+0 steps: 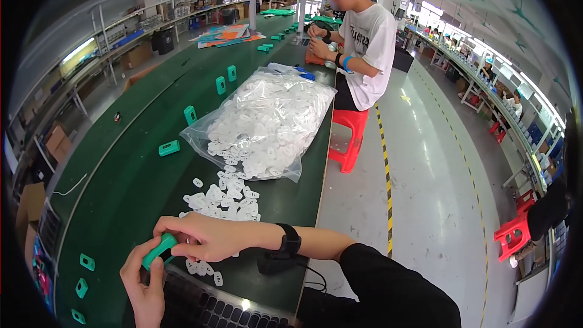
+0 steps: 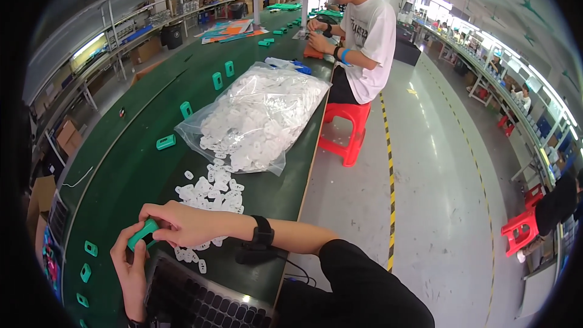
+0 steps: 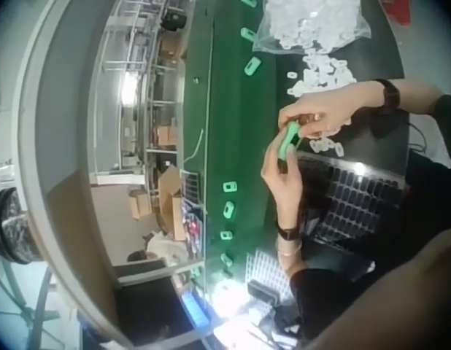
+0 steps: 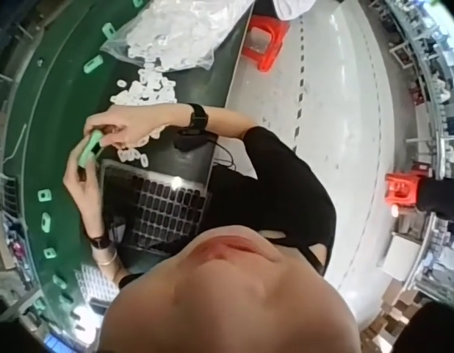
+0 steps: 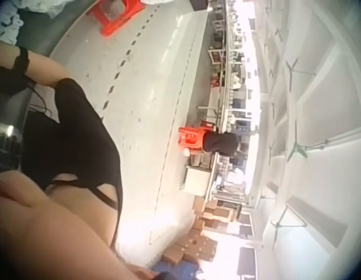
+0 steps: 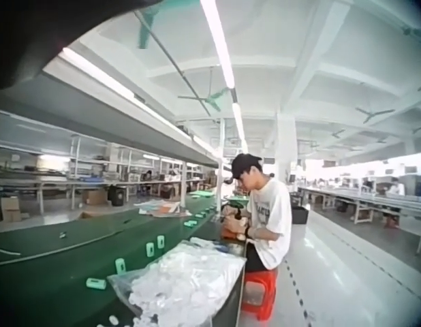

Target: The person picks up a green plastic housing, peels a black adhesive strip from a sheet, and presses it onto the housing before inserting a white plastic component. They repeat this process multiple times, assembling the components by hand at a workstation.

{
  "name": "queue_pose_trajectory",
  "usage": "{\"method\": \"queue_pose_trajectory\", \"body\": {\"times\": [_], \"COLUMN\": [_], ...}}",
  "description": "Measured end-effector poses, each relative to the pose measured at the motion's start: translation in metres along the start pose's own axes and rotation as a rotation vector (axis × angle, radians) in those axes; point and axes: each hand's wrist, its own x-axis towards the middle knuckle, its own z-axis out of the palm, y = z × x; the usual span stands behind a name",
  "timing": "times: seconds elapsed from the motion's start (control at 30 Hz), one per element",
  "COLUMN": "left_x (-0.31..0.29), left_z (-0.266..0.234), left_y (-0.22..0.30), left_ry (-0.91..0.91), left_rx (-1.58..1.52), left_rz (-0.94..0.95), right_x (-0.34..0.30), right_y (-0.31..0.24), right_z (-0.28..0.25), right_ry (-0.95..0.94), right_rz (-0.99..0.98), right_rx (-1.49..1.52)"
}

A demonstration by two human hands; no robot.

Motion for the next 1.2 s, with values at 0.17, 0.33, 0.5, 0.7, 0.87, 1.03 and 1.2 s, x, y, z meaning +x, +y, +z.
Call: {"method": "queue_pose_trajectory", "body": {"times": [0.17, 0.33, 0.5, 0.7, 0.87, 1.03, 1.2], "left_x": [0.006, 0.01, -0.005, -0.045, -0.068, -0.062, -0.064], "left_z": [0.0, 0.003, 0.007, 0.001, 0.006, 0.013, 0.009], "left_y": [0.002, 0.018, 0.044, 0.041, 0.033, -0.006, 0.005], "left_ry": [0.03, -0.105, -0.269, -0.327, -0.16, -0.212, -0.234], "left_rx": [0.187, 0.248, 0.456, 0.45, 0.463, 0.402, 0.342], "left_rz": [0.276, 0.131, 0.108, -0.054, 0.031, 0.129, 0.037], "right_x": [0.0, 0.002, -0.005, 0.009, 0.013, 0.007, 0.012], "right_y": [0.002, -0.004, 0.037, 0.079, 0.084, 0.09, 0.095], "right_z": [-0.001, -0.003, -0.03, -0.018, -0.02, -0.021, -0.021], "right_ry": [0.012, -0.018, 0.027, 0.084, 0.189, 0.28, 0.145], "right_rz": [-0.08, 0.105, 0.168, 0.295, 0.241, 0.104, 0.156], "right_rx": [0.06, -0.087, -0.597, -1.022, -0.848, -0.882, -0.833]}}
